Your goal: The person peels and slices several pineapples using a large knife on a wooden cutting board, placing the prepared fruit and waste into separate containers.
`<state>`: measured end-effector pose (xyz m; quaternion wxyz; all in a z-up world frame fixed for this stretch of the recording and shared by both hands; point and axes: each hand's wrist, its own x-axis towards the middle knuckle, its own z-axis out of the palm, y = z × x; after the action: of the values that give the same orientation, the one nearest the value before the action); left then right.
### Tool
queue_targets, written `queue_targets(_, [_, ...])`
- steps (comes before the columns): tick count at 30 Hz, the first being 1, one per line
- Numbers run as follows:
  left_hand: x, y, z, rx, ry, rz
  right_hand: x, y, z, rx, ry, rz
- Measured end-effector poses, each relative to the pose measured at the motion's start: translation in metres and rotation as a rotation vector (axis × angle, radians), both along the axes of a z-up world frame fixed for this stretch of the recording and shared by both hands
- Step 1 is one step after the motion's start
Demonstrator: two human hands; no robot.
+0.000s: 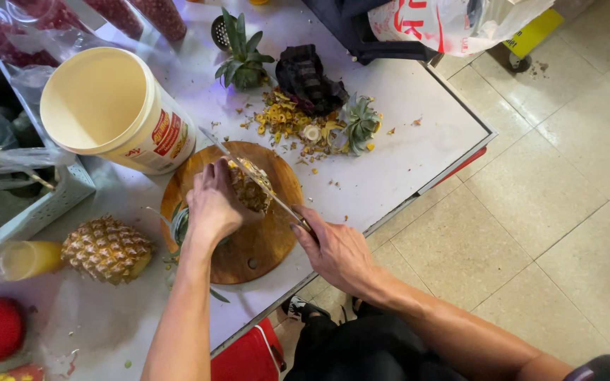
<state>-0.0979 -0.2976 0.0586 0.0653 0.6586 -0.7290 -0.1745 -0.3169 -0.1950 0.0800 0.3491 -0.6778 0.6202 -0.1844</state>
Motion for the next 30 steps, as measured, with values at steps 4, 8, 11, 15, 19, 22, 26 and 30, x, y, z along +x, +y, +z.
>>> queue_targets(4, [-0.001, -0.002, 0.005, 0.000, -0.025, -0.008, 0.003, 0.003, -0.001, 0.003, -0.001, 0.013])
queue_targets(8, [-0.004, -0.004, 0.008, 0.067, -0.069, 0.009, 0.003, 0.005, -0.006, 0.012, -0.001, 0.016])
queue_targets(11, [-0.003, -0.001, 0.005, 0.066, -0.057, 0.014, 0.001, 0.007, -0.010, -0.029, -0.002, 0.029])
queue_targets(15, [0.003, -0.002, -0.003, -0.028, 0.018, -0.009, -0.011, 0.022, -0.006, 0.020, -0.012, 0.030])
queue_targets(19, [-0.002, 0.000, -0.004, -0.050, -0.062, -0.044, 0.006, -0.011, -0.023, -0.022, -0.017, 0.057])
queue_targets(22, [-0.006, 0.000, 0.009, -0.021, 0.002, 0.007, 0.007, -0.014, -0.022, 0.007, -0.001, 0.061])
queue_targets(26, [-0.008, 0.001, 0.011, -0.022, -0.023, -0.017, -0.013, 0.019, -0.009, 0.155, -0.023, 0.036])
queue_targets(30, [-0.010, 0.003, 0.012, -0.028, -0.045, -0.026, -0.003, -0.012, -0.040, 0.094, -0.004, 0.054])
